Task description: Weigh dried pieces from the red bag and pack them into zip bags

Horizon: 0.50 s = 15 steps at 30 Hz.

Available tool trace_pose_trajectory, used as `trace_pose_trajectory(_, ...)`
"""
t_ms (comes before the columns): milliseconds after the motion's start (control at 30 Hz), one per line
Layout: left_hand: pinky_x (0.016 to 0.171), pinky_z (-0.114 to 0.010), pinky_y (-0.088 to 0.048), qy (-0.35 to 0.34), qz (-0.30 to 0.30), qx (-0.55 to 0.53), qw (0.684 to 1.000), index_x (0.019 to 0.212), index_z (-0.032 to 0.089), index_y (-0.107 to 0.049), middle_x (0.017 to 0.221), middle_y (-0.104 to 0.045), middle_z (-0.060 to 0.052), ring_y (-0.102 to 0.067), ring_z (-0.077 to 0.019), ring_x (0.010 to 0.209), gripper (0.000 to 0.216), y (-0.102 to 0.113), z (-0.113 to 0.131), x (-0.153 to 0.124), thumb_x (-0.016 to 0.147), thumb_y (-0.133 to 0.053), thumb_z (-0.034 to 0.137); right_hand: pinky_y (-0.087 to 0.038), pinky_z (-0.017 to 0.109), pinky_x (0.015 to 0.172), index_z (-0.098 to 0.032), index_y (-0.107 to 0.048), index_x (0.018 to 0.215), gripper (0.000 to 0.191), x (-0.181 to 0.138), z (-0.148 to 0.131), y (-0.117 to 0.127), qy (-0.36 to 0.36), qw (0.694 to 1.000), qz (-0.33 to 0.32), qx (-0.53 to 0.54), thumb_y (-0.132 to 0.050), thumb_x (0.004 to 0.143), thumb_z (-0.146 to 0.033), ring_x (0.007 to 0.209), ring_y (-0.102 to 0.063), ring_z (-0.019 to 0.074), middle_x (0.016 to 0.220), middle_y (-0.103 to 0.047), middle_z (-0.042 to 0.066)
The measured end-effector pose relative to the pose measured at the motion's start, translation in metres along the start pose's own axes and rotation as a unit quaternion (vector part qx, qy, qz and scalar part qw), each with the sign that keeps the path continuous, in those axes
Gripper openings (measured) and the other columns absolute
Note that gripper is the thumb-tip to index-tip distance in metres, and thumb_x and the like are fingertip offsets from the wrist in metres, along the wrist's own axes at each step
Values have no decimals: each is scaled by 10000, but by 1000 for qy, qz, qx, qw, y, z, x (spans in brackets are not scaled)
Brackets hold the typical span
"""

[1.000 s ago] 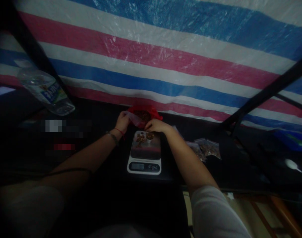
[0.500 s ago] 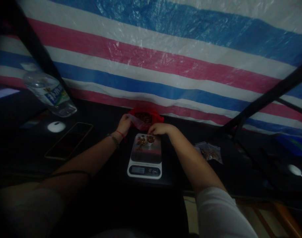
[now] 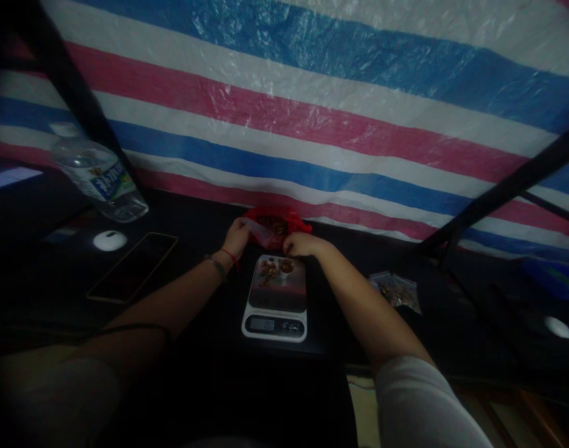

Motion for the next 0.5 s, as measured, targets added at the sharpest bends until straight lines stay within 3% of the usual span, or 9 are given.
trace_pose_trajectory(167, 785, -327, -516, 5, 17, -3, 1000, 921, 144, -625, 891, -681, -68, -635, -198, 859, 211, 1, -1, 2, 732, -603, 237, -382, 191, 556, -148, -730, 811, 201, -6, 7, 4, -10, 1000, -8, 14, -608, 660, -201, 612, -575, 119, 703, -684, 8)
trace_pose_trajectory(333, 782, -326, -514, 5, 13, -21, 1000, 931, 144, -617, 894, -680, -70, -635, -190, 841, 216, 1, -2, 2, 732, -607, 230, -372, 188, 523, -154, -733, 809, 240, -4, 10, -2, -11, 999, -28, 44, -589, 617, -147, 571, -559, 109, 673, -671, -9)
trace_pose_trajectory(500, 752, -315, -515, 2, 10, -34, 999, 921, 148, -614, 898, -673, -65, -631, -180, 806, 218, 1, -4, 2, 726, -605, 245, -366, 198, 519, -164, -730, 726, 185, -7, 2, 1, 0, 1000, 6, 30, -570, 636, -140, 531, -548, 101, 612, -659, -19)
Point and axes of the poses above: each hand's wrist, its own x-axis towards the middle knuckle, its own y-axis out of the back of the hand, z = x × y, the point moved 3 cm from there along x, towards the middle knuckle
